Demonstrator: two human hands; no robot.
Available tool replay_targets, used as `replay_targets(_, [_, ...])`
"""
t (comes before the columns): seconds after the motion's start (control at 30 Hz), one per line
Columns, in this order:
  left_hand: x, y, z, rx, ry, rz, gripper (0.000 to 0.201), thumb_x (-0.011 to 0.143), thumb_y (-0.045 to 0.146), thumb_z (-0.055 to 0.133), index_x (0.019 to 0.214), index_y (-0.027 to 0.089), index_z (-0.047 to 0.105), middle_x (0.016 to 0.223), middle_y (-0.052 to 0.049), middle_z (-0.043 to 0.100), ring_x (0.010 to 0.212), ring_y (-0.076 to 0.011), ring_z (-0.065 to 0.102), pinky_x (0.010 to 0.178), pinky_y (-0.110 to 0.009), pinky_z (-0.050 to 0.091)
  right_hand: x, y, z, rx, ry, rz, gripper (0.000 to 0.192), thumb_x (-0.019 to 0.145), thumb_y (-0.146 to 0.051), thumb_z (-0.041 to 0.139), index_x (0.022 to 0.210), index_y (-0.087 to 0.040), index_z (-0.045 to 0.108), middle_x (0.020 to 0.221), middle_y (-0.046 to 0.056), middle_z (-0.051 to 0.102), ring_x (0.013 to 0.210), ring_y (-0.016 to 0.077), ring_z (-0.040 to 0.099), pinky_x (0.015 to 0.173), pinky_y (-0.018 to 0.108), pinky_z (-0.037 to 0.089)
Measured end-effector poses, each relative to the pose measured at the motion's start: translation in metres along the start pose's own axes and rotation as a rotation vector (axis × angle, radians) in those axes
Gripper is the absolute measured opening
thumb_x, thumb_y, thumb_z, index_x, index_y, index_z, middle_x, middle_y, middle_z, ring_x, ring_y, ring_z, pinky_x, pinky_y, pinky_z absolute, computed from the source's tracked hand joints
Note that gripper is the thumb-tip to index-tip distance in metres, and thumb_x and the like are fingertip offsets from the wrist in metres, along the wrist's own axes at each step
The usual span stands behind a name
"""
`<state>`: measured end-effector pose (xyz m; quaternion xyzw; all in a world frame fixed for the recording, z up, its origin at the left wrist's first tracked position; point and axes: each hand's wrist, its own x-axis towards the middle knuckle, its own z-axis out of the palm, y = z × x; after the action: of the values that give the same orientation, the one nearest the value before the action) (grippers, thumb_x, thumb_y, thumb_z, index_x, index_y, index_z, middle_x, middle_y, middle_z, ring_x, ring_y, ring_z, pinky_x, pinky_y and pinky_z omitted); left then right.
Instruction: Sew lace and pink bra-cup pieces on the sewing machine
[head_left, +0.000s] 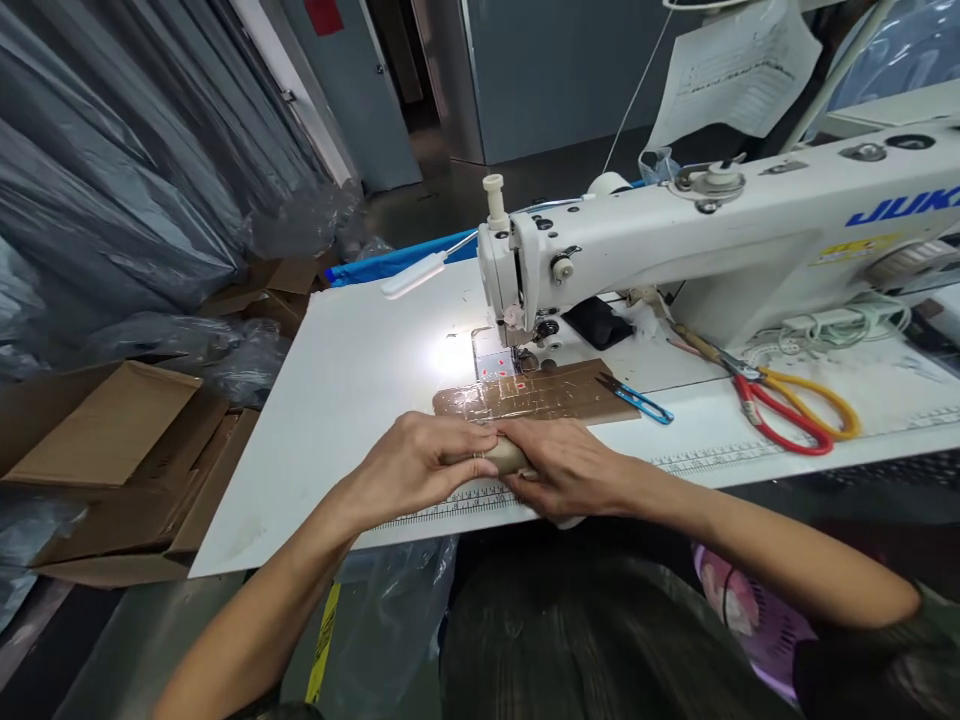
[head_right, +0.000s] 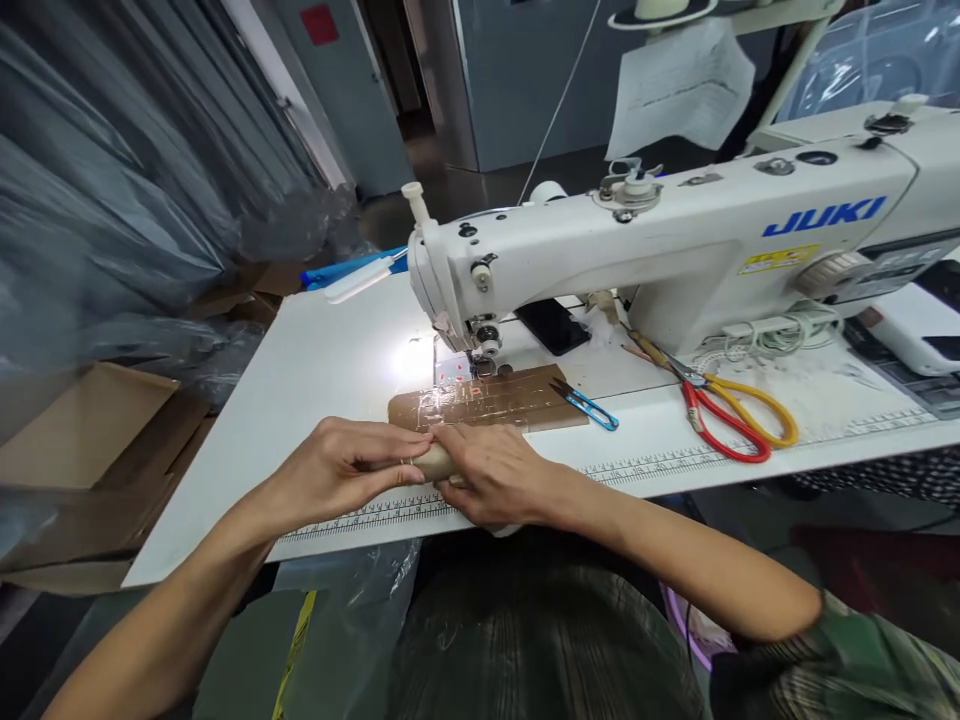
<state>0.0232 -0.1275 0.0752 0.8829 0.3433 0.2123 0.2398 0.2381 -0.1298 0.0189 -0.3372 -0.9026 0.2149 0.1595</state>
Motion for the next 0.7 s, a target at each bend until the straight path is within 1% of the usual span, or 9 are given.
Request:
replay_targets(0.07, [0.001,-0.005,0.006,-0.066,0.147,-0.091,0.013,0.08,0.024,0.073,0.092,0.026,0.078,0.095,-0.002,0.077,0.087,-0.0209,0.074,0.079,-0.031,0.061,0.002,0.001,-0.006,0.044,-0.046,0.054,0.04,0.089,-0.034,0.053,0.122,-0.013,0.049,0.097,0.009,0.066,0.08,0.0219,0.061,0.067,0.032,0.042])
replay_targets(0.2, [0.004,-0.008,0.013,-0.202,0.383,-0.335,0.004,0.074,0.026,0.077,0.078,0.027,0.079,0.082,0.0,0.077,0.077,-0.0209,0.075,0.075,-0.032,0.063,0.009,-0.001,-0.021,0.15,-0.12,0.156,0.041,0.088,-0.036,0.058,0.123,-0.015,0.053,0.1,0.01,0.067,0.087,0.024,0.062,0.073,0.033,0.041])
replay_targets(0.3, [0.004,-0.011,0.009,-0.222,0.578,-0.503,0.006,0.071,0.03,0.08,0.073,0.025,0.078,0.071,-0.001,0.076,0.068,-0.0198,0.073,0.064,-0.028,0.061,0.018,-0.002,-0.027,0.41,-0.226,0.25,0.034,0.086,-0.039,0.062,0.11,-0.015,0.06,0.089,0.008,0.067,0.082,0.0211,0.062,0.068,0.029,0.043])
replay_targets(0.37, [0.003,-0.019,0.001,-0.211,0.682,-0.549,0.011,0.069,0.033,0.081,0.071,0.023,0.078,0.069,-0.001,0.075,0.065,-0.0187,0.071,0.059,-0.026,0.058,0.023,0.0,-0.027,0.699,-0.289,0.28,0.027,0.086,-0.039,0.063,0.1,-0.016,0.059,0.081,0.004,0.066,0.072,0.0162,0.06,0.059,0.024,0.042])
replay_targets(0.43, [0.0,-0.035,-0.012,-0.217,0.817,-0.527,0.014,0.068,0.033,0.081,0.069,0.021,0.075,0.07,-0.002,0.074,0.066,-0.0176,0.07,0.062,-0.027,0.058,0.025,0.002,-0.025,1.005,-0.32,0.325,0.025,0.084,-0.038,0.066,0.095,-0.016,0.059,0.075,0.001,0.064,0.063,0.0121,0.058,0.054,0.02,0.042])
replay_targets(0.5, [-0.005,-0.059,-0.03,-0.227,1.021,-0.488,0.016,0.069,0.033,0.079,0.068,0.019,0.071,0.068,-0.001,0.072,0.066,-0.0166,0.069,0.071,-0.031,0.06,0.025,0.006,-0.022,1.289,-0.338,0.414,0.027,0.081,-0.038,0.07,0.09,-0.015,0.06,0.071,0.001,0.063,0.057,0.0099,0.057,0.051,0.019,0.043])
replay_targets(0.6, [-0.02,-0.1,-0.055,-0.194,1.314,-0.56,0.017,0.067,0.03,0.075,0.067,0.017,0.065,0.059,0.003,0.063,0.06,-0.0144,0.065,0.077,-0.037,0.06,0.022,0.014,-0.015,1.651,-0.333,0.632,0.025,0.081,-0.036,0.07,0.082,-0.012,0.06,0.067,0.003,0.063,0.054,0.0104,0.058,0.052,0.02,0.049])
replay_targets(0.63, [-0.026,-0.112,-0.06,-0.177,1.283,-0.614,0.016,0.064,0.028,0.075,0.066,0.016,0.065,0.059,0.002,0.063,0.061,-0.0148,0.065,0.079,-0.037,0.059,0.022,0.015,-0.011,1.763,-0.326,0.717,0.023,0.084,-0.034,0.066,0.083,-0.012,0.06,0.067,0.003,0.064,0.054,0.0109,0.06,0.053,0.02,0.051])
replay_targets(0.7, [-0.037,-0.129,-0.063,-0.059,1.013,-0.735,0.013,0.065,0.029,0.072,0.068,0.017,0.067,0.066,-0.001,0.067,0.07,-0.0184,0.067,0.083,-0.038,0.057,0.025,0.018,-0.004,1.944,-0.297,0.861,0.021,0.089,-0.031,0.056,0.087,-0.011,0.059,0.066,0.004,0.065,0.055,0.0115,0.061,0.055,0.022,0.054])
